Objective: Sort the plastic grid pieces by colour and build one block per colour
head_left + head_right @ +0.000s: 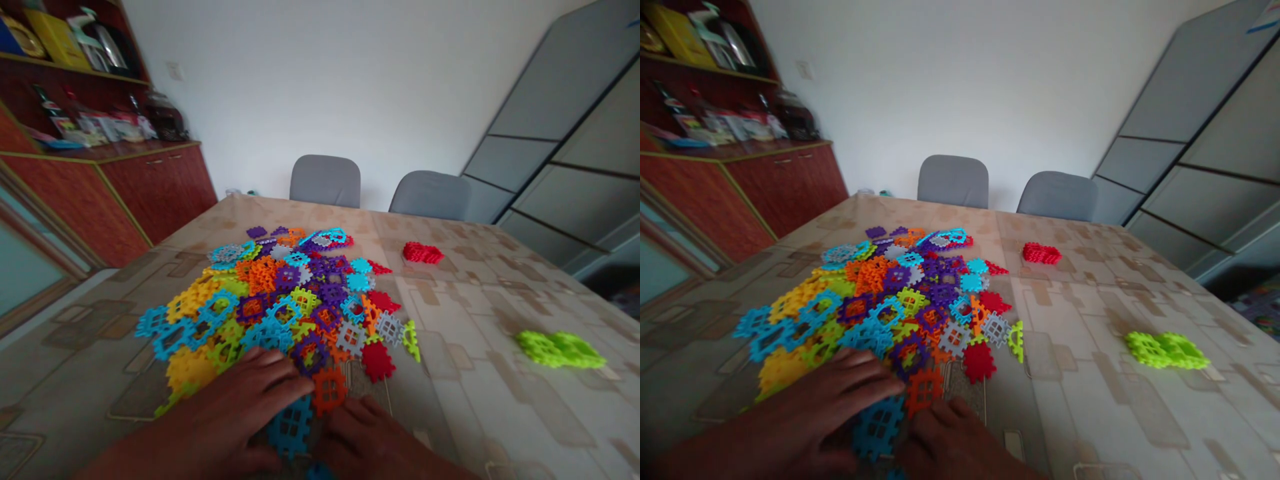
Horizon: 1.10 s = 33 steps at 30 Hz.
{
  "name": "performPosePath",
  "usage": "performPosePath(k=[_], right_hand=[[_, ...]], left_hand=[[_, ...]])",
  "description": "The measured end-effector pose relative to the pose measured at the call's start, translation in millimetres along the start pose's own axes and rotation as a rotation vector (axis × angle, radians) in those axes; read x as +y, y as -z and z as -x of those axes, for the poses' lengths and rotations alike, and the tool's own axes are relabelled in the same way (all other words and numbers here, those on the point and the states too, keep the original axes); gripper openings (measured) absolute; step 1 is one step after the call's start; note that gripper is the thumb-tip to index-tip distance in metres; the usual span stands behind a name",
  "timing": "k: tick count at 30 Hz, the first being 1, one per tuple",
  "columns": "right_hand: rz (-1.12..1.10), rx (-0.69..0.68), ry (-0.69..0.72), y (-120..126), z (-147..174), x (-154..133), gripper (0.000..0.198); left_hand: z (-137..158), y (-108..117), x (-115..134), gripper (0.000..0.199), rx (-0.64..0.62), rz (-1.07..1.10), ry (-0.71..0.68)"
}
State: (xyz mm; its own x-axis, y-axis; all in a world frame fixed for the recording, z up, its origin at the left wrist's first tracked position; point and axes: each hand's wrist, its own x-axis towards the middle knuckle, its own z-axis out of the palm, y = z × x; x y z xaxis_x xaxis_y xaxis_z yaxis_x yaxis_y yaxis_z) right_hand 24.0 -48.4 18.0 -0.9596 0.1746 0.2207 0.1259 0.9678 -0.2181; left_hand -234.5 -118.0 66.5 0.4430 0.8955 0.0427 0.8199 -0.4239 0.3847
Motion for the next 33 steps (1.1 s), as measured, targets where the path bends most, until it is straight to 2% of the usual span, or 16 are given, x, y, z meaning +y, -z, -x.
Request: performPosePath(k=[4,6,10,13,18,20,25,28,30,33], right_hand=[[0.068,0.029,-0.016,-15,5,4,0.011],[0.129,0.034,-0.015,-15,9,8,0.015],[0.218,0.065,-0.024,-9,15,16,0.011],[0.242,0.075,-0.051,-3,16,20,0.008],[0.278,0.005,-0.117,10,19,23,0.011],[0.307,-0.012,-0.151,17,22,26,0.013],[0.334,-0.046,-0.174,33,30,31,0.014],[0.317,-0.067,-0.187,38,30,32,0.013],[0.299,-0.073,-0.193,40,28,30,0.014],[0.233,-0.117,-0.229,41,25,27,0.025]], left_hand=[[10,14,-36,0.037,0.311,-0.083,0.140],[11,17,-49,0.036,0.372,-0.121,0.182],[9,14,-57,0.035,0.306,-0.171,0.144],[8,9,-57,0.041,0.261,-0.212,0.122],[14,-1,-61,0.081,0.193,-0.214,0.142],[14,-5,-62,0.089,0.180,-0.199,0.155],[10,-8,-61,0.074,0.178,-0.169,0.133],[9,-3,-51,0.071,0.151,-0.090,0.122],[9,1,-39,0.073,0.092,-0.015,0.125],[9,5,-15,0.080,-0.072,0.104,0.126]])
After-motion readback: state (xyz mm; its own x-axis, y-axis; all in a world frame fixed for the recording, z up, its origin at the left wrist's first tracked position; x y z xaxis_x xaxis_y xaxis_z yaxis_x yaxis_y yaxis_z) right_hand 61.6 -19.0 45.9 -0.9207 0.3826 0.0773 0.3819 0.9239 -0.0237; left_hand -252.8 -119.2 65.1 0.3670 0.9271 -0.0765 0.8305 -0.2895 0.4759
